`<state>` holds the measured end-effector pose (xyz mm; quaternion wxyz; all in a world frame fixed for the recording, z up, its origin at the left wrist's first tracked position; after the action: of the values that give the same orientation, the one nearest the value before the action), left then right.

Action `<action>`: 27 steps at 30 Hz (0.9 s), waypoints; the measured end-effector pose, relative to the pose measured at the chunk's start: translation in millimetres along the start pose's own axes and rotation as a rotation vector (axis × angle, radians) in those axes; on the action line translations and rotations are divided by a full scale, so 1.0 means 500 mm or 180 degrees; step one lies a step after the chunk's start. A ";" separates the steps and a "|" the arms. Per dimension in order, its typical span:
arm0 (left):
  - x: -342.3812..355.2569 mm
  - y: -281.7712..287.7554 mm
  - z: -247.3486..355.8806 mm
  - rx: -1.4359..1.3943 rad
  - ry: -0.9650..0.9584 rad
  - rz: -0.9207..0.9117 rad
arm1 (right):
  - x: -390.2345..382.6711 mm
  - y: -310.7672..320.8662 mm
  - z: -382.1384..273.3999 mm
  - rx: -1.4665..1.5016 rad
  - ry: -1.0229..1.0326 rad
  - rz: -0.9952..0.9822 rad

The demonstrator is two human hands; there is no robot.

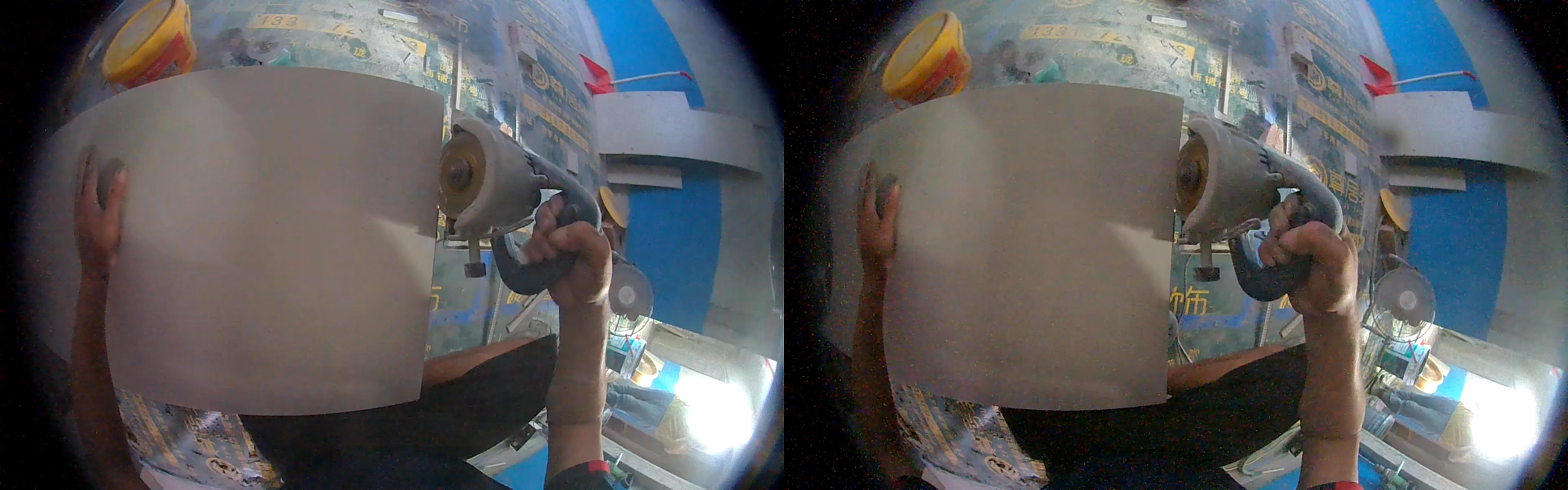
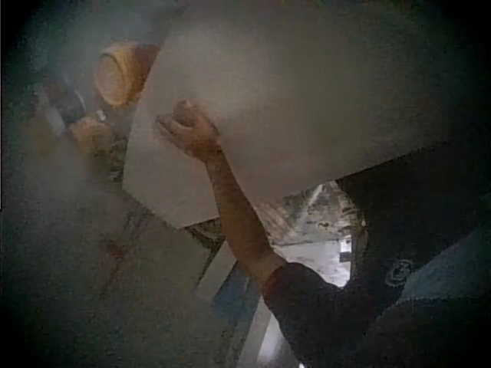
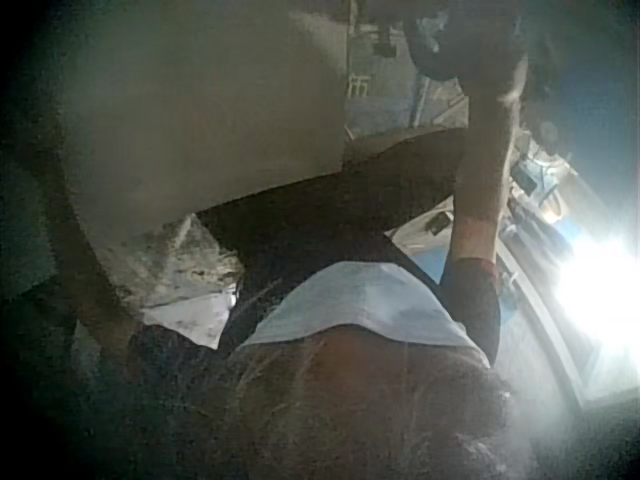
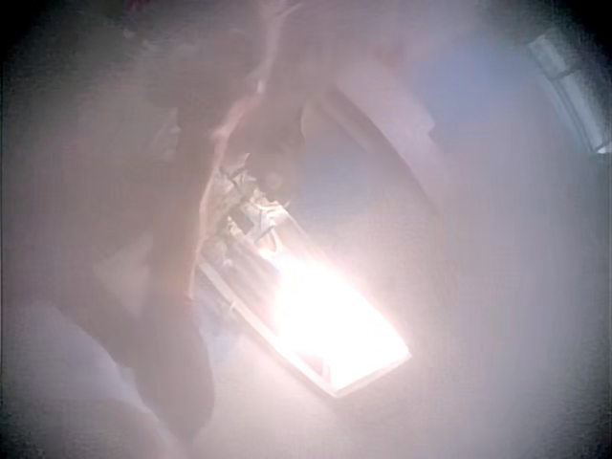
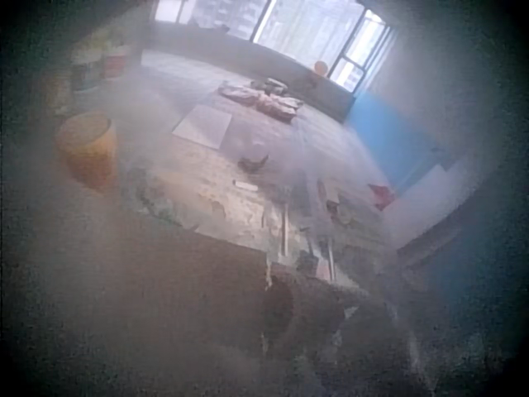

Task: The person measures and marks a large rectangular tile using a tape measure, ruler, and marker. They then use a handheld power saw to cut the tile along the marked line.

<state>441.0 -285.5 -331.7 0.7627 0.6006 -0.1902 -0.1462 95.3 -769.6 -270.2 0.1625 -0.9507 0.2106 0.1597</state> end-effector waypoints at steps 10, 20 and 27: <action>0.000 -0.007 0.000 -0.0034 0.0437 -0.0180 | -0.008 0.001 0.001 0.0026 0.0004 0.0011; -0.002 -0.016 -0.030 0.0193 0.0382 -0.0147 | -0.024 -0.008 0.006 0.0044 -0.0030 -0.0013; -0.004 -0.019 -0.033 0.0342 0.0403 -0.0127 | -0.035 -0.008 0.008 0.0056 -0.0022 0.0001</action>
<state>447.1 -272.4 -344.4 0.7368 0.6524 -0.1371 -0.1127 81.1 -758.5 -266.1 0.1716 -0.9486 0.2115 0.1611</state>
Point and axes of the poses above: each hand's wrist, its own x-axis towards the middle knuckle, its own y-axis out of the back of the hand, z = x × y, the point moved 10 cm from there along x, towards the middle knuckle, and after that the axes turned 14 degrees about -z, right-handed, at the moved point
